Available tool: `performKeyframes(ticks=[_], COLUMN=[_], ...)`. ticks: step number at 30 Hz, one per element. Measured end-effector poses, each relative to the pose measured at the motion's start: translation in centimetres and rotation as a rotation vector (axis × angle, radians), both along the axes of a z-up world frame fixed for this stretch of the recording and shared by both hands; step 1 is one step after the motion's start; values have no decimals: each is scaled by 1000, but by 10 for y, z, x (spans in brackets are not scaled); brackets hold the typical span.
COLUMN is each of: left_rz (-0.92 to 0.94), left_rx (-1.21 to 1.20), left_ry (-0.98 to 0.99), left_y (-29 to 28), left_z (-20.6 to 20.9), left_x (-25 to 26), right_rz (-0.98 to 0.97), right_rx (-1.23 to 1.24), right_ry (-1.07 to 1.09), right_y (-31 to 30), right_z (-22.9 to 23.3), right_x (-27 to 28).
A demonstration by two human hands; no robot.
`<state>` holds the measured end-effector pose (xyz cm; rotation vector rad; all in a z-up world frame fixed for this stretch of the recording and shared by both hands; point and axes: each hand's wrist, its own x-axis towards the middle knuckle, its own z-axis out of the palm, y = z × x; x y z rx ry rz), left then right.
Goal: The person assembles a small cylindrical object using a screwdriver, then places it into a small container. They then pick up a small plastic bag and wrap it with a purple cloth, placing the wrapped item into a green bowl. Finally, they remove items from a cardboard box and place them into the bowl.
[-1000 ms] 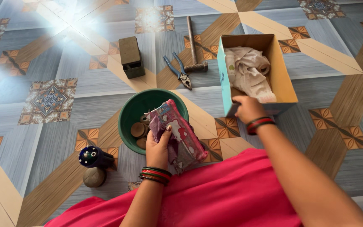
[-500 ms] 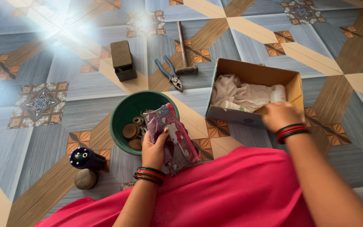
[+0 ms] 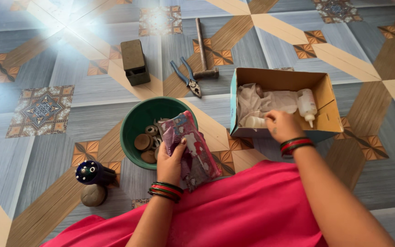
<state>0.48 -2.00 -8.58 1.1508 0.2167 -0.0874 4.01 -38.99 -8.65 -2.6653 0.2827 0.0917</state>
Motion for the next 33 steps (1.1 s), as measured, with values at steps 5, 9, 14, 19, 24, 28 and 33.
performKeyframes(ticks=[5, 9, 14, 19, 24, 28, 33], left_rz=[6, 27, 31, 35, 27, 27, 53], left_rx=[-39, -24, -38, -53, -17, -29, -55], left_ry=[2, 27, 11, 10, -18, 1, -19], left_y=[-2, 0, -2, -3, -4, -5, -3], left_z=[-5, -8, -10, -10, -6, -5, -10], left_x=[2, 5, 11, 13, 13, 13, 14], right_rz=[60, 164, 295, 252, 83, 238, 375], right_rx=[-199, -341, -498, -229, 208, 258, 173], right_ry=[347, 526, 437, 429, 228, -76, -285], right_y=[-56, -92, -118, -113, -75, -25, 67], right_z=[-50, -113, -133, -49, 72, 133, 142], right_x=[56, 89, 92, 69, 56, 68, 102])
